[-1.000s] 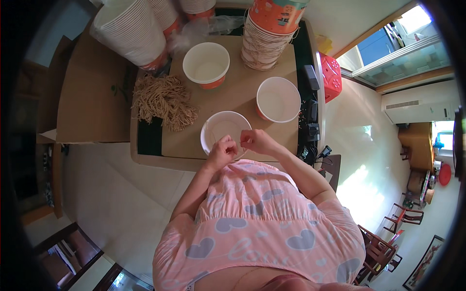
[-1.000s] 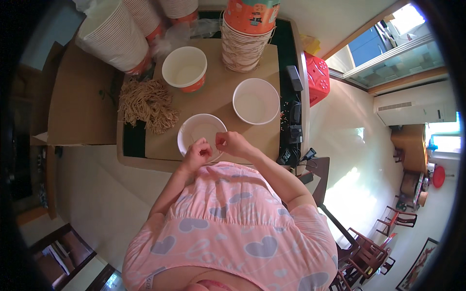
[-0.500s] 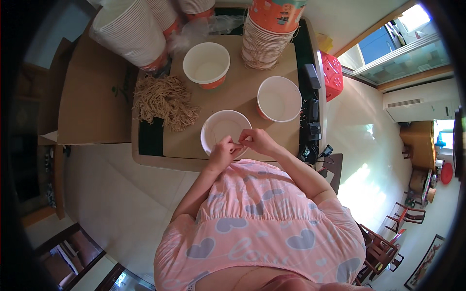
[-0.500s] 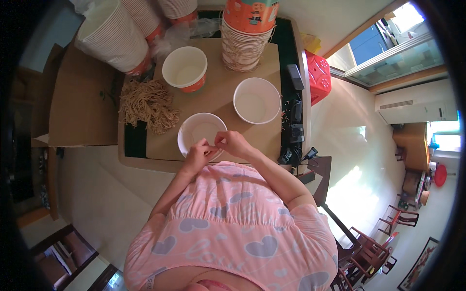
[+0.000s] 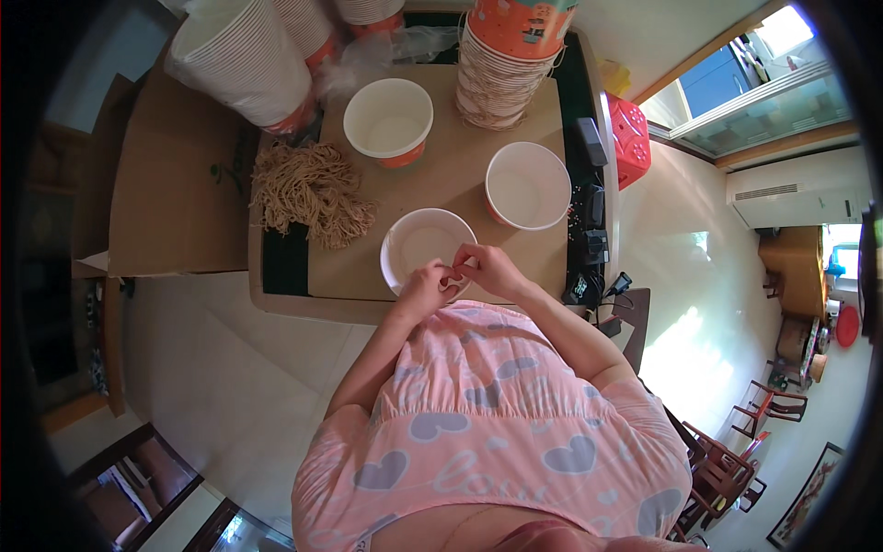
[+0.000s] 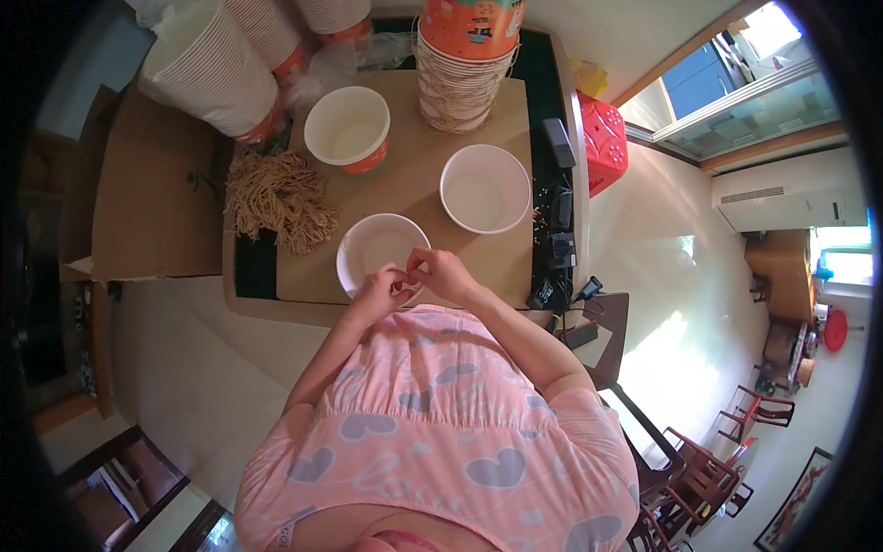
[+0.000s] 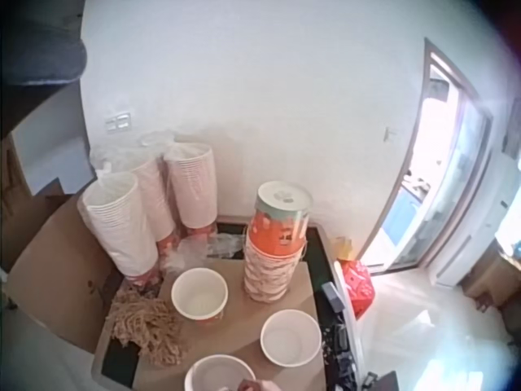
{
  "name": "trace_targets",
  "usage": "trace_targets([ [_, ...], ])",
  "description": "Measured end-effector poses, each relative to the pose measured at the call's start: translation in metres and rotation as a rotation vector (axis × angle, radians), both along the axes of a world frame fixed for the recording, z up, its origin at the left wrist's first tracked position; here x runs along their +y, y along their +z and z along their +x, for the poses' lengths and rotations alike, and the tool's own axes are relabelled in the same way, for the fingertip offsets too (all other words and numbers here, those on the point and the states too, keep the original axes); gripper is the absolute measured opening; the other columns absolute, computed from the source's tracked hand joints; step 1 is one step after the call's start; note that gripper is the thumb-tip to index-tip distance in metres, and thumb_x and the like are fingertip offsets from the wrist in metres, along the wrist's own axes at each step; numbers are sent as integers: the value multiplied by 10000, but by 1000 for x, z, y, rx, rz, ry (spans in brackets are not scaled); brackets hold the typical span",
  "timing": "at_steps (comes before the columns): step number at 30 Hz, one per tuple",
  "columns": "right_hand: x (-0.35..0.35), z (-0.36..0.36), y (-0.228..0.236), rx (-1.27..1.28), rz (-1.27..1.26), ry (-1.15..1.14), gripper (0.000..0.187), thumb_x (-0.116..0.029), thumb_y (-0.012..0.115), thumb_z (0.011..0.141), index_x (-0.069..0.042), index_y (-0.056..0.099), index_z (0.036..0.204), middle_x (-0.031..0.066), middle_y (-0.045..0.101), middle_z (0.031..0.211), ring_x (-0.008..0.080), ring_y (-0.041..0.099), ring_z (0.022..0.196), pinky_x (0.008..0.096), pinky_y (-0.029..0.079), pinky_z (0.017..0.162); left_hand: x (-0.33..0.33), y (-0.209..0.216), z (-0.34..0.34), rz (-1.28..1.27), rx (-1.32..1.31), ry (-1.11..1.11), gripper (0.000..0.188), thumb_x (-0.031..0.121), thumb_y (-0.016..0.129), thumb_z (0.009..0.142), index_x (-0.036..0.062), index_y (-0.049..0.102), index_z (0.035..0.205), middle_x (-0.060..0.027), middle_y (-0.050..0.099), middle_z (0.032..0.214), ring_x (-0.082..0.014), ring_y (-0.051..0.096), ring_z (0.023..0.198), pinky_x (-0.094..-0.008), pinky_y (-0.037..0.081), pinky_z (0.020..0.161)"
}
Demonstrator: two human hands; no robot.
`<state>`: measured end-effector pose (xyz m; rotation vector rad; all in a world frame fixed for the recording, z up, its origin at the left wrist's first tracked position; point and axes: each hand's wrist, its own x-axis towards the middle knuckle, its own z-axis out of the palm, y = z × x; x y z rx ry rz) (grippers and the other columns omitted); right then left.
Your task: Inspecting, cleaning, and stacking paper buckets in a packaging environment.
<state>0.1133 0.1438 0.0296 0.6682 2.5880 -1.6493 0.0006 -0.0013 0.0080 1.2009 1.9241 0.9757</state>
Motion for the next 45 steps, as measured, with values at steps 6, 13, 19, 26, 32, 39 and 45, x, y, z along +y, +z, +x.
trace_targets([
  [6, -2, 1, 2, -14, 18, 10, 113, -103, 617, 811, -52, 612, 912, 94, 655, 771, 197, 626, 641, 321, 488, 603, 1, -3, 2, 16, 30, 42, 116, 112, 680, 743, 47, 677, 838, -106, 591, 829, -266, 631, 725, -351, 505, 654],
  [13, -6, -1, -1, 53, -39, -110, 108, -91, 575, 846, -39, 616, 932, 113, 661, 799, 245, 648, 678, 343, 504, 639, 2, 5, 4, 108, 328, 149, 38, 79, 619, 756, 59, 626, 787, -97, 551, 828, -297, 600, 713, -400, 487, 611],
  [19, 3, -6, 0, -71, 94, 48, 152, -137, 608, 818, -38, 661, 921, 133, 676, 814, 282, 658, 725, 353, 510, 665, 2, 12, 11, 201, 370, 231, 96, 57, 645, 750, 50, 630, 845, -94, 551, 804, -287, 594, 705, -375, 482, 596],
  [26, 0, -10, -11, -113, 75, 63, 156, -146, 647, 769, -57, 675, 895, 119, 680, 787, 273, 661, 724, 340, 510, 654, 5, 6, 13, 284, 342, 330, 81, 57, 653, 771, 38, 634, 848, -93, 549, 788, -272, 593, 681, -356, 475, 583],
  [32, -15, -1, 0, 21, 92, -118, 131, -120, 663, 771, -48, 646, 880, 101, 644, 810, 220, 641, 687, 328, 497, 608, 4, 4, 7, 116, 60, 319, 138, 65, 690, 766, 12, 678, 893, -76, 558, 749, -178, 566, 630, -289, 453, 574],
  [39, -28, 8, 3, 181, 63, -304, 56, -91, 662, 787, -58, 629, 817, 95, 584, 886, 217, 603, 653, 320, 485, 582, 12, -3, -1, -6, -157, 179, 176, 95, 732, 752, 7, 685, 897, -34, 579, 736, -95, 527, 647, -260, 447, 591],
  [45, -15, 6, -2, 195, 9, -264, 39, -50, 634, 826, -31, 602, 838, 53, 590, 778, 99, 539, 595, 242, 441, 540, 18, -24, -1, 1, -345, 273, 133, 110, 712, 795, -1, 688, 863, -18, 647, 750, -63, 554, 698, -234, 463, 642],
])
